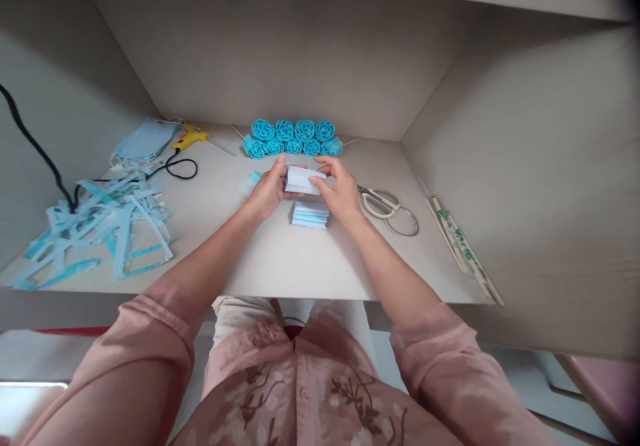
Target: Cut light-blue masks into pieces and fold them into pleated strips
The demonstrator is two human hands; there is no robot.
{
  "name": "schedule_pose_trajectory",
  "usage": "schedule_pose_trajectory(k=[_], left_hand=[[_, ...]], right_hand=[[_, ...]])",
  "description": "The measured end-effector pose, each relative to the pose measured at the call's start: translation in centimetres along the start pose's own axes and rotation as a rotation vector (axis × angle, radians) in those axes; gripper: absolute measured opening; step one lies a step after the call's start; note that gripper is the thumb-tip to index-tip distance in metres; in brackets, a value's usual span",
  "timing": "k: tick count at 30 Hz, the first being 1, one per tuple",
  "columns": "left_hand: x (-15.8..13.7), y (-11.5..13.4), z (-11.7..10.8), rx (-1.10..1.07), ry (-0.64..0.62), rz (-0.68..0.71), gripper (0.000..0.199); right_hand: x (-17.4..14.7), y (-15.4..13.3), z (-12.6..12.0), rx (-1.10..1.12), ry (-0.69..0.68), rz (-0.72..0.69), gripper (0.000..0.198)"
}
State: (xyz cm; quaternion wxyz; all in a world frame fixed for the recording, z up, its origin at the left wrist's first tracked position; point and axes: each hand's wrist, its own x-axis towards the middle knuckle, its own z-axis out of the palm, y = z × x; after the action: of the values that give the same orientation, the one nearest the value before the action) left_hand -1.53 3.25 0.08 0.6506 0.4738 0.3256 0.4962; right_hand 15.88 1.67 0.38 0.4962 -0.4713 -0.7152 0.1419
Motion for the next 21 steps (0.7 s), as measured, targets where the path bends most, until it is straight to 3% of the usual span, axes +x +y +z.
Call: schedule_pose_trajectory(k=[6, 11, 15, 21], left_hand=[[-0.5, 0.2, 0.2, 0.219, 0.089, 0.137, 0.048], [-0.2, -0.1, 0.0, 0.208, 0.142, 0.176, 0.041], [0.0, -0.3, -0.2, 0.167, 0.134, 0.172, 0.041], [0.2, -0.4, -0.4, 0.253, 0.112, 0.199, 0.038]], right_hand=[[0.1, -0.2, -0.1, 0.042, -0.003, 0.008, 0.041], [0.3, 0.4, 0.3, 0.230, 0.005, 0.105, 0.050], [0.5, 1.5, 0.8, 0.378, 0.007, 0.184, 0.036], [0.5, 1.4, 0.4, 0.279, 0.047, 0.167, 0.024]])
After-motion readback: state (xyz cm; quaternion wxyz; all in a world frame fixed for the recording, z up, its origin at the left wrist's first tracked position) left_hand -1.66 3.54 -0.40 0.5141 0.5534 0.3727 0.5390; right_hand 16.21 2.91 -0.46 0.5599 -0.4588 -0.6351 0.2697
